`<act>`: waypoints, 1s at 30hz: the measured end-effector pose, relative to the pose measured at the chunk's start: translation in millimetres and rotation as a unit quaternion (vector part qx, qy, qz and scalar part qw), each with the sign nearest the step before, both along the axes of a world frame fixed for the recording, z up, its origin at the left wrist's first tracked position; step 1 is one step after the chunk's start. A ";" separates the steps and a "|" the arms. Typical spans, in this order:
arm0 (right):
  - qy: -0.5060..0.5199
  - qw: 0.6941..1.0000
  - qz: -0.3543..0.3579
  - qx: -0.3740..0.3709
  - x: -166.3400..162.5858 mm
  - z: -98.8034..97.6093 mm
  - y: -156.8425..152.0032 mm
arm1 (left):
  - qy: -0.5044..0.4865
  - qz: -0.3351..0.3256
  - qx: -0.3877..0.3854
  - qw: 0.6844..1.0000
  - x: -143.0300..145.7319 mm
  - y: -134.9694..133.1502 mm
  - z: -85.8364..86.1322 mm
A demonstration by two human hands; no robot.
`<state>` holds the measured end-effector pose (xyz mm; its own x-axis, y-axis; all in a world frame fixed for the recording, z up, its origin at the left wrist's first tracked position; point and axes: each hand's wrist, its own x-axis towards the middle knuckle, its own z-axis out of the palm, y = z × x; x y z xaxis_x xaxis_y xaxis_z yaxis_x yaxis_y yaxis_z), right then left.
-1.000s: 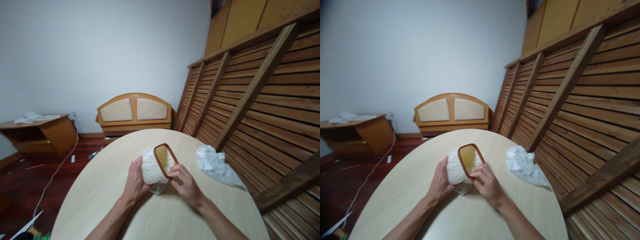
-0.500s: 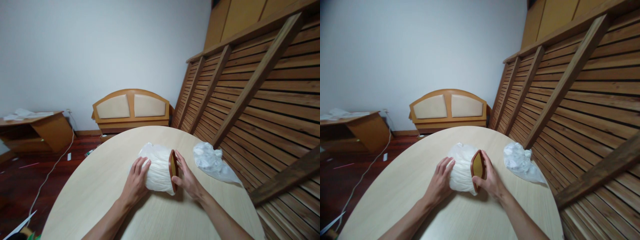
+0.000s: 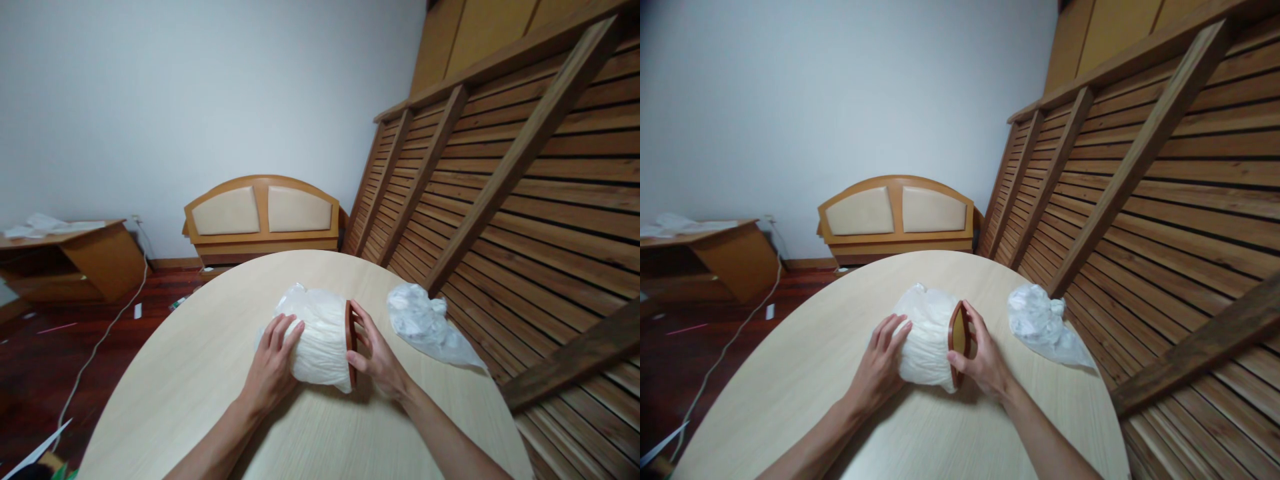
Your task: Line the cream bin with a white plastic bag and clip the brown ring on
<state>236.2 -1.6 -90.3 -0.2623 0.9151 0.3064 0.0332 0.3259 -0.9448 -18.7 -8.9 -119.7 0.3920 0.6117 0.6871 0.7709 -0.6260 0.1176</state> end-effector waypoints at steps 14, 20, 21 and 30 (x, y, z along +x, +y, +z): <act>-0.283 0.930 -0.171 0.161 45.5 -0.3 19.8 | -0.213 0.120 -0.059 0.968 -6.8 13.4 -5.4; -0.437 0.886 -0.119 0.097 48.5 -28.5 16.2 | -0.401 0.107 -0.159 0.896 -4.1 15.8 0.6; -0.443 0.884 -0.116 0.094 48.6 -31.7 15.5 | -0.418 0.097 -0.163 0.889 -3.6 14.3 2.4; -0.226 0.968 -0.107 0.018 23.1 -19.7 18.6 | -0.429 0.014 -0.189 0.883 -3.8 5.0 -12.1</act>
